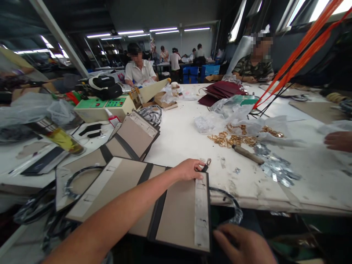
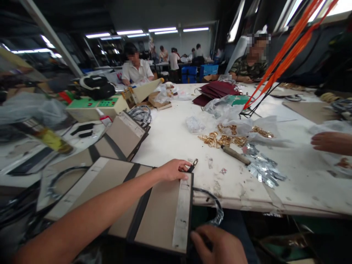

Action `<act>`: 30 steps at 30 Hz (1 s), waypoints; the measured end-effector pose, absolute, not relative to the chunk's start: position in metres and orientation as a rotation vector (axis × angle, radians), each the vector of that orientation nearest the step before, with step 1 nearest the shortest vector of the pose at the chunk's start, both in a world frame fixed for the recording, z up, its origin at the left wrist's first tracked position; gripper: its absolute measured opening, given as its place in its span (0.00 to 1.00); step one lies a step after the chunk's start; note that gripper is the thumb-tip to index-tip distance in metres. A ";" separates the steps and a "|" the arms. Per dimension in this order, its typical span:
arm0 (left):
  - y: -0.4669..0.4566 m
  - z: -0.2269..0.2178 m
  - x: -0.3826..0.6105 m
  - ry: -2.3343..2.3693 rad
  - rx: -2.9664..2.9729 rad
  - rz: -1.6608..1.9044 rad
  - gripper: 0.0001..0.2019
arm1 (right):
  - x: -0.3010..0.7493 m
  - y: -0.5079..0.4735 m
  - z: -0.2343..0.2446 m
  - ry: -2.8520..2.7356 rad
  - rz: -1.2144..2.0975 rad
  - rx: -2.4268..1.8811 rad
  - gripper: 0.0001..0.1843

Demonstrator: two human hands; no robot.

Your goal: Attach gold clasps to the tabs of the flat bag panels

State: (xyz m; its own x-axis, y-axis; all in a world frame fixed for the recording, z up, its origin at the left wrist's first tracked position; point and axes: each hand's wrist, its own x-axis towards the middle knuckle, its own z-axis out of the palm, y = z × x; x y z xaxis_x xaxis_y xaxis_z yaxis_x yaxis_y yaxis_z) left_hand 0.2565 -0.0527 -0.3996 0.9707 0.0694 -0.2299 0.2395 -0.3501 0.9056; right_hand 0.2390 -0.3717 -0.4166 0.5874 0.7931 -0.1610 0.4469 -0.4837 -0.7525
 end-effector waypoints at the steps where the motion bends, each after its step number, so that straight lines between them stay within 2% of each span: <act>1: -0.053 -0.400 0.256 0.220 1.940 -0.158 0.34 | 0.249 -0.369 -0.406 -1.002 0.466 -2.164 0.15; 3: -0.055 -0.400 0.256 0.221 1.981 -0.108 0.33 | 0.267 -0.351 -0.388 -1.047 0.089 -2.128 0.15; 5: -0.058 -0.398 0.253 0.230 2.039 -0.033 0.31 | 0.280 -0.324 -0.381 -1.155 -0.122 -2.104 0.16; 11: -0.081 -0.391 0.216 0.300 2.227 0.397 0.13 | 0.289 -0.276 -0.416 -1.287 -0.172 -2.211 0.16; 13: -0.092 -0.393 0.197 0.268 2.254 0.478 0.10 | 0.289 -0.278 -0.423 -1.287 -0.196 -2.206 0.16; 18: -0.102 -0.399 0.166 0.075 2.488 0.556 0.19 | 0.290 -0.281 -0.421 -1.321 -0.186 -2.219 0.16; 30: -0.095 -0.396 0.161 0.098 2.654 0.336 0.25 | 0.290 -0.275 -0.417 -1.413 -0.280 -2.307 0.20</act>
State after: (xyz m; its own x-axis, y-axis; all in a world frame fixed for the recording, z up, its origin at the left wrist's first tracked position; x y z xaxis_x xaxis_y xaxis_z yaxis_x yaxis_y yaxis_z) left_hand 0.1607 -0.0950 -0.3956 0.9675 0.1252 0.2196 0.0126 -0.8915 0.4528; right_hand 0.2899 -0.2751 -0.4167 0.4637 0.8005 0.3797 0.8848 -0.3961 -0.2455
